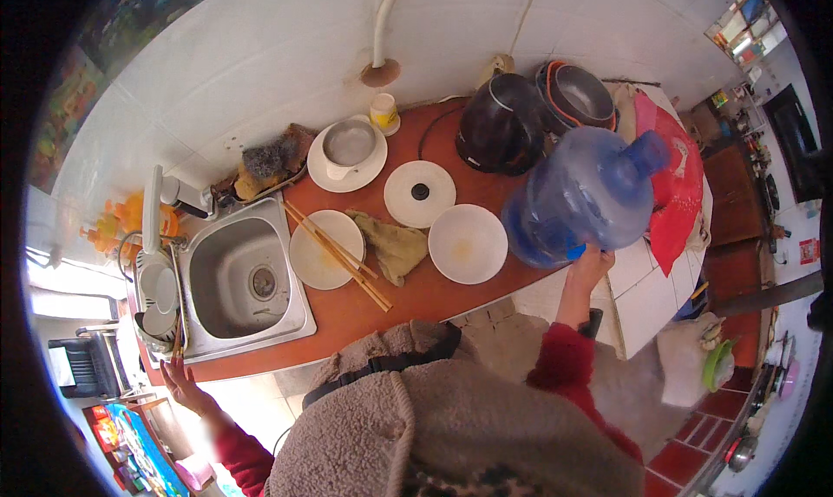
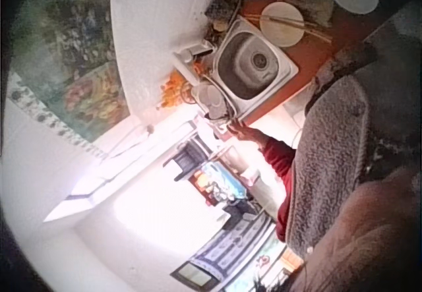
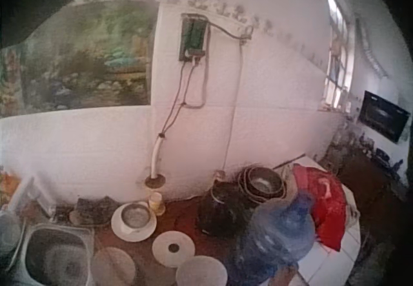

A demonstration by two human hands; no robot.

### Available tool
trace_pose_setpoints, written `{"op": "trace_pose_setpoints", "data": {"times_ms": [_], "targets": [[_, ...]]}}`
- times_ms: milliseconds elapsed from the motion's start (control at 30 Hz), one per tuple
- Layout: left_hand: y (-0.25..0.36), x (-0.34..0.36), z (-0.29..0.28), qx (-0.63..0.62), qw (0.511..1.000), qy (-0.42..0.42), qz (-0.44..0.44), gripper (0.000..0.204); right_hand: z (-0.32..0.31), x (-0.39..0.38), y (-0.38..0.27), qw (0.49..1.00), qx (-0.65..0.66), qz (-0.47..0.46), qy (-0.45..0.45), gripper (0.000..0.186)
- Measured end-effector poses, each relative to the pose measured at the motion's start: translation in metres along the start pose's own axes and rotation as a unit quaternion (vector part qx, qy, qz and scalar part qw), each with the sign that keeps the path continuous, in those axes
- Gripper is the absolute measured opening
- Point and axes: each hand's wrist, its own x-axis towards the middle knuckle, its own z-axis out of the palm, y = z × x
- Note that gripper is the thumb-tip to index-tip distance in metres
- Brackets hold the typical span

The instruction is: The person washes several bowls and chopsticks in a kitchen sink using a sponge and running water, then places them in a drying rack. They subsequently move plates of food from a dining table to a kitchen counter and cover them with lids.

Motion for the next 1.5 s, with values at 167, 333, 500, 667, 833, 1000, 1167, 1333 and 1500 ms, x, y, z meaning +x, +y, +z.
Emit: {"op": "trace_pose_setpoints", "data": {"times_ms": [167,333,500,667,833,1000,1167,1333,1500], "targets": [[0.001,-0.005,0.024,-0.014,0.997,-0.07,-0.005,0.051,-0.017,-0.015,-0.007,0.988,-0.103,-0.017,-0.11,0.032],[-0.001,-0.014,0.042,-0.035,0.993,-0.112,-0.031,0.05,-0.044,-0.094,0.012,0.949,-0.312,0.03,-0.031,0.034],[-0.001,-0.02,0.047,-0.074,0.985,-0.144,-0.066,0.046,-0.011,-0.139,0.066,0.89,-0.148,0.405,-0.151,0.042],[-0.003,-0.017,0.036,-0.104,0.974,-0.173,-0.107,0.042,0.031,-0.135,0.059,0.892,-0.147,0.408,-0.125,0.035],[-0.006,-0.007,0.022,-0.15,0.934,-0.285,-0.154,0.043,0.056,-0.146,-0.018,0.941,-0.163,0.246,-0.168,0.037],[-0.004,0.009,0.033,-0.181,0.828,-0.497,-0.187,0.053,0.115,-0.205,-0.07,0.912,-0.141,0.158,-0.351,0.042],[-0.003,0.023,0.041,-0.317,0.666,-0.628,-0.248,0.07,0.184,-0.335,-0.048,0.815,-0.152,0.26,-0.496,0.035],[-0.028,0.047,0.026,-0.362,0.68,-0.554,-0.314,0.065,0.234,-0.446,-0.007,0.614,-0.162,0.423,-0.646,0.038],[-0.058,0.081,0.011,-0.32,0.76,-0.45,-0.342,0.06,0.296,-0.456,0.03,0.573,-0.249,0.325,-0.709,0.058]]}}
